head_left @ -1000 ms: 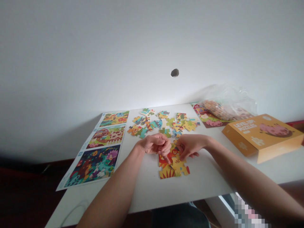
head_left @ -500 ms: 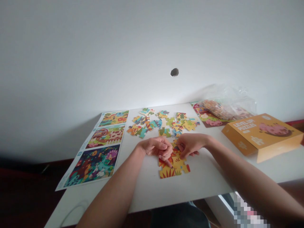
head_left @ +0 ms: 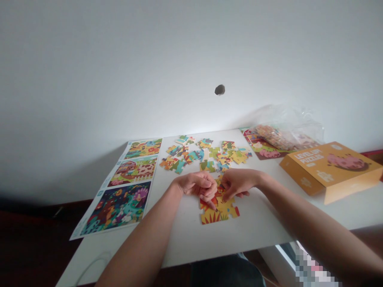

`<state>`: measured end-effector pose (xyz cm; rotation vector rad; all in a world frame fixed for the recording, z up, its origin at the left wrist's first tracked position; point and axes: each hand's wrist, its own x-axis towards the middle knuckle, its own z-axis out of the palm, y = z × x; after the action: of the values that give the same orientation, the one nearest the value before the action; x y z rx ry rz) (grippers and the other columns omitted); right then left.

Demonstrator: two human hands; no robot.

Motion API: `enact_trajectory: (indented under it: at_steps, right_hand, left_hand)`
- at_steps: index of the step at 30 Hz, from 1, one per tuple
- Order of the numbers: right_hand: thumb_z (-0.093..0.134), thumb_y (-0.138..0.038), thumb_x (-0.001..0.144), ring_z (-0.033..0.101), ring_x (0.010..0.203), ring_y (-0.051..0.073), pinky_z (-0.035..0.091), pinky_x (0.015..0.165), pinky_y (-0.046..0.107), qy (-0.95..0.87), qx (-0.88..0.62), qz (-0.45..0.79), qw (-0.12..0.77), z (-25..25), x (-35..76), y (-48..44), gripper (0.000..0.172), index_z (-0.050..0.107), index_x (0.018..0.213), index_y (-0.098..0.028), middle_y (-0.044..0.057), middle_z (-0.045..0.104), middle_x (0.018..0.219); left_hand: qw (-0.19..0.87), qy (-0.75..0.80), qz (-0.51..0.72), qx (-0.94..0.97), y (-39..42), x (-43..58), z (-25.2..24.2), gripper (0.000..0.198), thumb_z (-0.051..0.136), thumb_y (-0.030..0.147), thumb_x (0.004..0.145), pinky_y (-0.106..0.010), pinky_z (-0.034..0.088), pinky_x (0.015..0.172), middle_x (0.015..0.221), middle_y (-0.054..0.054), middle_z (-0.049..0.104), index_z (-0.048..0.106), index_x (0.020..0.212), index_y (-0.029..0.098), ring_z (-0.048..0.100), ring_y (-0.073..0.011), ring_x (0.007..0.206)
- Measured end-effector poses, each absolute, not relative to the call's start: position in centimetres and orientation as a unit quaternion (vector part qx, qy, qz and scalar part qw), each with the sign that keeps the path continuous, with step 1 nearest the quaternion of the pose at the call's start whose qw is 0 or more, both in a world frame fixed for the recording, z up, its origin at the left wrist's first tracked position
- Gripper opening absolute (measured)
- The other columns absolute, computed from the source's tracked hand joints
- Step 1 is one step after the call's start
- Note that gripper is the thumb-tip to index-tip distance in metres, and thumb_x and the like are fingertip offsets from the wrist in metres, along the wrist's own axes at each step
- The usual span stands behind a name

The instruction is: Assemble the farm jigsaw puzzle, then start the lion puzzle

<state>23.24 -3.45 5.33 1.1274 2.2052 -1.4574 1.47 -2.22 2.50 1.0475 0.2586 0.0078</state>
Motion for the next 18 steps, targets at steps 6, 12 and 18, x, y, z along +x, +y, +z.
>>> enact_trajectory:
  at_steps: [6, 12, 18]
  right_hand:
    - [0.074, -0.051, 0.069, 0.048, 0.040, 0.009, 0.034, 0.043, 0.020, 0.771, 0.382, -0.493, 0.129, 5.5, 23.8, -3.1, 0.038, 0.054, 0.069, -0.018, -0.006, 0.054, 0.048]
    - [0.083, -0.061, 0.051, 0.062, 0.062, 0.019, 0.036, 0.052, 0.024, 0.855, 0.412, -0.297, 0.107, 6.5, 23.7, -4.8, 0.070, 0.060, 0.103, -0.020, 0.002, 0.067, 0.077]
    - [0.081, -0.063, 0.054, 0.064, 0.069, 0.025, 0.034, 0.056, 0.027, 0.894, 0.383, -0.195, 0.122, 6.2, 21.9, -6.4, 0.064, 0.065, 0.098, -0.019, 0.007, 0.068, 0.077]
  left_hand:
    - [0.859, 0.122, 0.003, 0.498, -2.1, 1.4, 2.4, 0.035, 0.068, 0.048, 0.074, -0.043, 0.054, 0.069, 0.055, -0.001, 0.042, 0.058, 0.061, 0.017, 0.039, -0.0146, 0.055]
    - [0.860, 0.128, 0.005, 0.495, -2.2, 1.4, 2.3, 0.034, 0.068, 0.046, 0.073, -0.042, 0.054, 0.066, 0.053, 0.000, 0.041, 0.057, 0.059, 0.017, 0.038, -0.0139, 0.052]
    - [0.865, 0.136, 0.011, 0.482, -2.3, 1.6, 2.6, 0.036, 0.070, 0.040, 0.072, -0.043, 0.053, 0.064, 0.052, 0.002, 0.039, 0.050, 0.053, 0.018, 0.034, -0.0111, 0.048]
